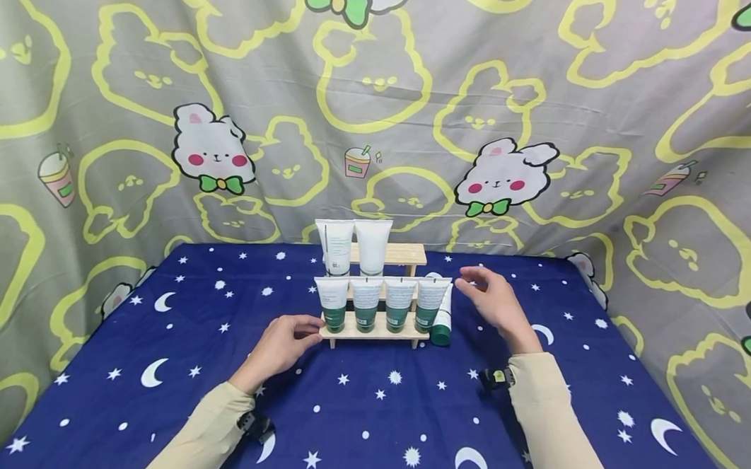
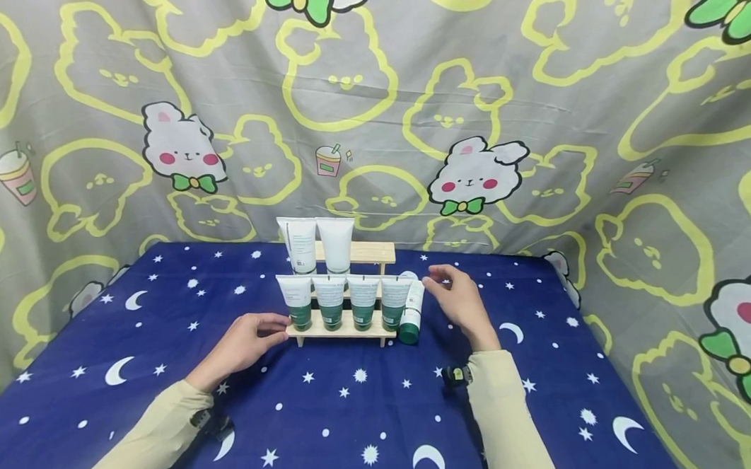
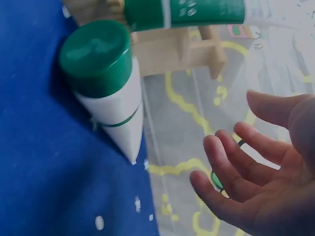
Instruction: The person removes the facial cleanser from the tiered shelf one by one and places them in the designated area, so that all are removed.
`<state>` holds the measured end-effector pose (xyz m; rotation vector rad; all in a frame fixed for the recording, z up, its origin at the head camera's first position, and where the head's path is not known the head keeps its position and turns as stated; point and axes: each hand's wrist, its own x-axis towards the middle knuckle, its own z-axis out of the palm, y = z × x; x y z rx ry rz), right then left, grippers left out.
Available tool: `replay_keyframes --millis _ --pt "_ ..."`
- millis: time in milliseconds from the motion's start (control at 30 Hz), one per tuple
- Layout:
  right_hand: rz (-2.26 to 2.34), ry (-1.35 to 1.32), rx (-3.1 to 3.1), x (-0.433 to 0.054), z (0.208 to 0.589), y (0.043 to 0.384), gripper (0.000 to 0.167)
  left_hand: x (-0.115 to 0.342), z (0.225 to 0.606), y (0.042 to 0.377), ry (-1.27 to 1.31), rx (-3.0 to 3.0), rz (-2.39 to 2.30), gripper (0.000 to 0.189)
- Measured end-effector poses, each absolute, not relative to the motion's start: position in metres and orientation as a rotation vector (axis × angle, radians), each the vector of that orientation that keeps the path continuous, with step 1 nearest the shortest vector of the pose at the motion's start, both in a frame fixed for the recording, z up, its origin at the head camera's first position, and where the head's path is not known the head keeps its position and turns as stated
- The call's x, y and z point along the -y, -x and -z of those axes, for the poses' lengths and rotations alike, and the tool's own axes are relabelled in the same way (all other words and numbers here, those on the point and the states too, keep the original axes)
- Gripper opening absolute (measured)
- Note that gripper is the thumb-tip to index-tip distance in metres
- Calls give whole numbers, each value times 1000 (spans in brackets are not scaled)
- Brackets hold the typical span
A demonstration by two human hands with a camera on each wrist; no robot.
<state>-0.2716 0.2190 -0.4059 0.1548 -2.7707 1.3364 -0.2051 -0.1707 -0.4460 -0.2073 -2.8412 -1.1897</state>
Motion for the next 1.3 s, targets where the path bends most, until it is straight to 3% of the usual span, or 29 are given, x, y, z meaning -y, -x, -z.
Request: replay_keyframes --millis 600,1300 --pt "-1417 -265 2476 -198 366 249 47 171 446 205 213 2845 1185 20" --pt "-1419 -457 2469 -159 332 252 48 170 446 206 219 2838 1200 20"
